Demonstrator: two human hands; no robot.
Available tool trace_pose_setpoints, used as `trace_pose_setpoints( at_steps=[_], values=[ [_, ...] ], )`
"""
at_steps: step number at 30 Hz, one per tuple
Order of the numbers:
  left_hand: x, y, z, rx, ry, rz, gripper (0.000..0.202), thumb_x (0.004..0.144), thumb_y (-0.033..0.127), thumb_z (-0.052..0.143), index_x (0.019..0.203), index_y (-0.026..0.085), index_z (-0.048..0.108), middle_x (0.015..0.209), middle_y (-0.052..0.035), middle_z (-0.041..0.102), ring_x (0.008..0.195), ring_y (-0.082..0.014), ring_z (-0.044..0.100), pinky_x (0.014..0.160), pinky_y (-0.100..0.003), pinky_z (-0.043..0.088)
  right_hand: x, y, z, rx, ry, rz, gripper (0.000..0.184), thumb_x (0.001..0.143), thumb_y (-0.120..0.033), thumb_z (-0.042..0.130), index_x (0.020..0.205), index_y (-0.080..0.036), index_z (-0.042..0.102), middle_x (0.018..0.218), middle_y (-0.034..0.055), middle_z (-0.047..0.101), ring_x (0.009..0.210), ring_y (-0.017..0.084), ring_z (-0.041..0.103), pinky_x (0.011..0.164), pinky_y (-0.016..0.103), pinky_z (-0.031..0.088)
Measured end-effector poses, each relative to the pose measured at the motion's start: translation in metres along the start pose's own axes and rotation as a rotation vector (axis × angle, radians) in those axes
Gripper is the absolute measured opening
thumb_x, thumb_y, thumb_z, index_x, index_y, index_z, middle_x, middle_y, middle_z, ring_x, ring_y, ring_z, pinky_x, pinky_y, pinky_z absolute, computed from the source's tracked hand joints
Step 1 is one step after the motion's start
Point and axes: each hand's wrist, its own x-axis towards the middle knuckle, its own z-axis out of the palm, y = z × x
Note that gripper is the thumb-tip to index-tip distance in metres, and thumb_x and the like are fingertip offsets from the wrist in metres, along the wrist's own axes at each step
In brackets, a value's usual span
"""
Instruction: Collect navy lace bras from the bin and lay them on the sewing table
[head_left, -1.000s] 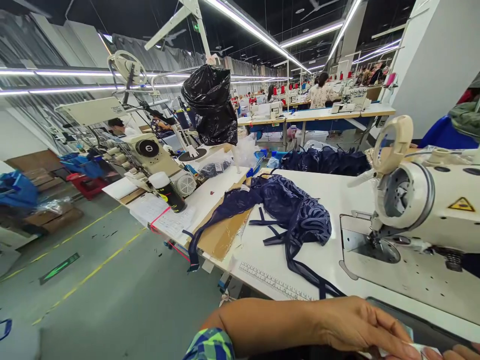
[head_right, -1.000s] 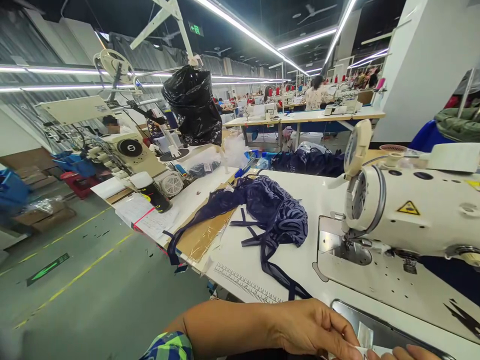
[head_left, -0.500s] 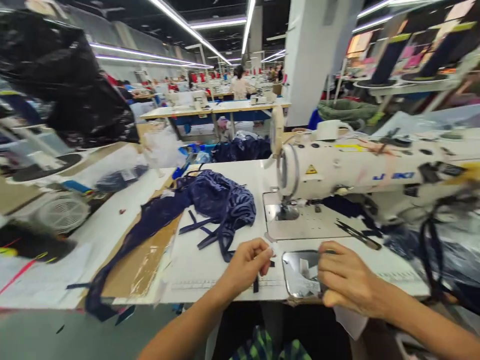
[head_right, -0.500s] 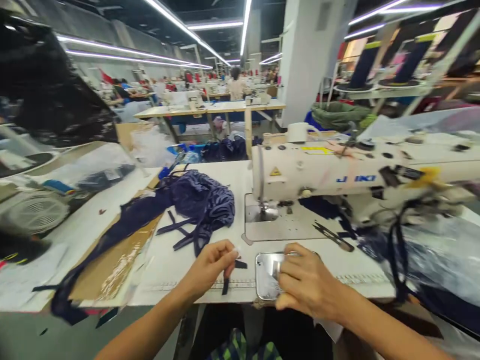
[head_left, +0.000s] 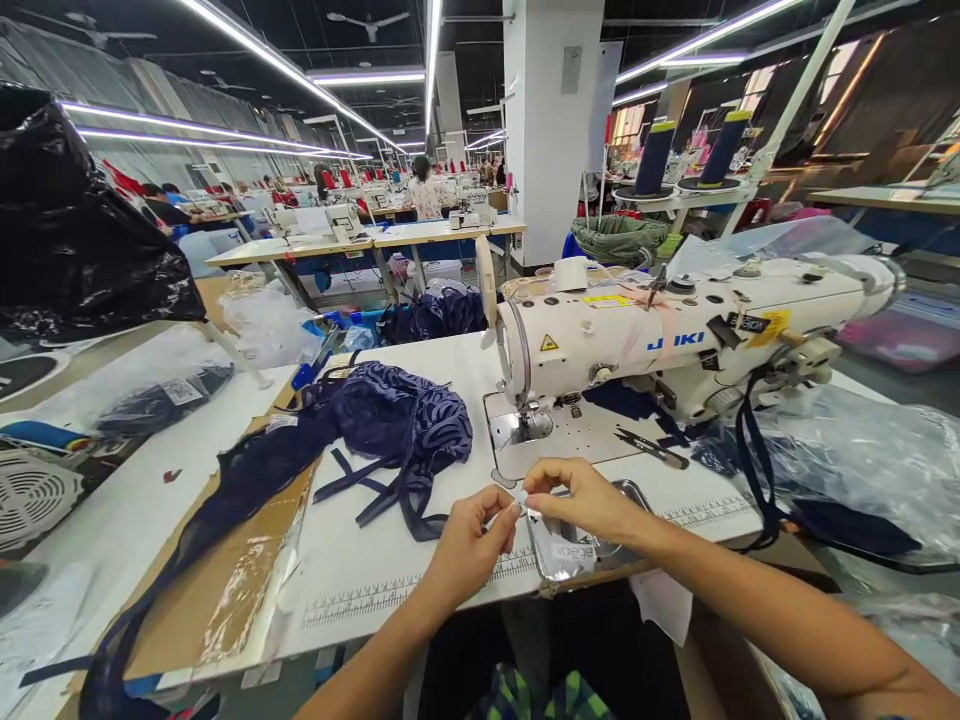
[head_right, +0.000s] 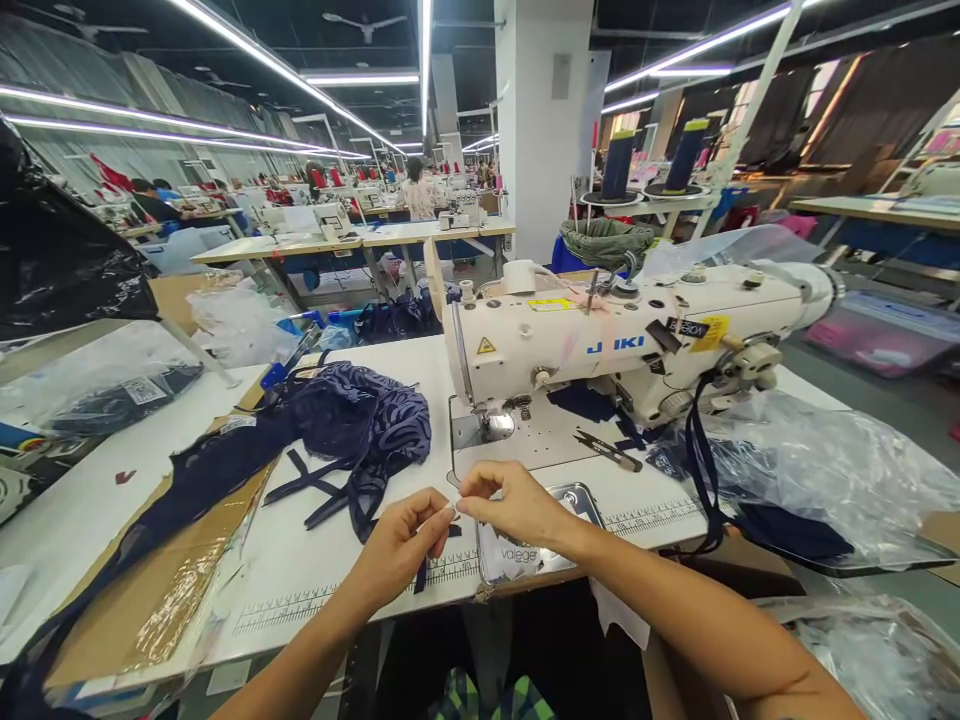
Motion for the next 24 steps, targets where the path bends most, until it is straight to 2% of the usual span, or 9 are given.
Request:
trace_pose_setpoints(
  at_steps=[4, 9, 14, 16, 18, 21, 22, 24],
  values=[
    [-0.001, 0.001, 0.001, 0.006, -0.015, 0.005, 0.029, 0.082, 0.037, 0.043, 0.064, 0.015, 0.05, 0.05, 0.0035, 0.045, 0.048, -0.0081, 0.036, 0.05, -0.021, 0.028, -0.001, 0.005, -0.002, 0.056, -0.027, -0.022, 0.015, 0.073, -0.026, 0.056, 0.066, -0.012, 0.053, 0.06, -0.0008, 0.05, 0.057, 0.009, 0.045, 0.059, 0.024, 0.037],
    [-0.012, 0.0, 0.005, -0.051, -0.115, -0.002, 0.024, 0.085, 0.03, 0.043, 0.084, 0.013, 0.06, 0.055, 0.0012, 0.053, 0.054, -0.0104, 0.046, 0.056, -0.021, 0.036, -0.014, 0.01, -0.005, 0.014, -0.04, 0.004, 0.018, 0.075, -0.028, 0.056, 0.067, -0.013, 0.053, 0.061, -0.0004, 0.05, 0.057, 0.009, 0.045, 0.056, 0.023, 0.037],
    [-0.031, -0.002, 0.014, 0.109, -0.152, -0.043, 0.028, 0.086, 0.031, 0.041, 0.102, 0.017, 0.06, 0.051, 0.0035, 0.053, 0.05, -0.0105, 0.047, 0.064, -0.024, 0.037, -0.027, 0.019, -0.004, -0.085, -0.083, -0.056, 0.017, 0.077, -0.028, 0.055, 0.067, -0.013, 0.054, 0.064, -0.0006, 0.051, 0.061, 0.009, 0.045, 0.06, 0.023, 0.036],
    [-0.034, -0.005, 0.007, 0.158, -0.132, -0.062, 0.034, 0.082, 0.032, 0.048, 0.112, 0.019, 0.056, 0.055, 0.0039, 0.056, 0.056, -0.0117, 0.05, 0.067, -0.023, 0.038, -0.028, 0.025, -0.011, -0.071, -0.062, -0.045, 0.02, 0.078, -0.031, 0.054, 0.068, -0.014, 0.054, 0.064, -0.0003, 0.051, 0.062, 0.01, 0.046, 0.062, 0.023, 0.037],
    [-0.034, -0.009, -0.009, 0.192, -0.045, -0.032, 0.038, 0.079, 0.032, 0.051, 0.115, 0.019, 0.054, 0.062, 0.0024, 0.059, 0.064, -0.0133, 0.053, 0.066, -0.023, 0.039, -0.027, 0.032, -0.023, -0.038, 0.0, 0.0, 0.024, 0.079, -0.037, 0.054, 0.071, -0.014, 0.055, 0.066, 0.0007, 0.052, 0.063, 0.011, 0.048, 0.061, 0.024, 0.038],
    [-0.028, -0.018, -0.037, 0.322, 0.188, 0.06, 0.031, 0.081, 0.033, 0.045, 0.103, 0.015, 0.057, 0.068, -0.0009, 0.06, 0.066, -0.0145, 0.054, 0.066, -0.025, 0.039, -0.025, 0.041, -0.045, -0.059, 0.146, 0.019, 0.03, 0.077, -0.044, 0.056, 0.069, -0.015, 0.054, 0.066, 0.0011, 0.052, 0.063, 0.012, 0.049, 0.063, 0.026, 0.039],
    [-0.025, -0.021, -0.044, 0.388, 0.227, 0.079, 0.028, 0.082, 0.032, 0.043, 0.097, 0.015, 0.059, 0.07, -0.002, 0.06, 0.067, -0.0147, 0.054, 0.067, -0.026, 0.039, -0.024, 0.044, -0.051, -0.08, 0.193, 0.015, 0.031, 0.076, -0.046, 0.057, 0.068, -0.016, 0.054, 0.065, 0.0009, 0.052, 0.062, 0.012, 0.048, 0.064, 0.026, 0.039],
    [-0.019, -0.026, -0.049, 0.49, 0.187, 0.105, 0.025, 0.081, 0.029, 0.043, 0.091, 0.014, 0.06, 0.077, -0.0045, 0.061, 0.072, -0.0159, 0.055, 0.069, -0.027, 0.039, -0.022, 0.048, -0.058, -0.099, 0.248, 0.019, 0.033, 0.074, -0.047, 0.058, 0.067, -0.016, 0.055, 0.065, 0.0009, 0.052, 0.063, 0.012, 0.047, 0.066, 0.027, 0.038]
  ],
)
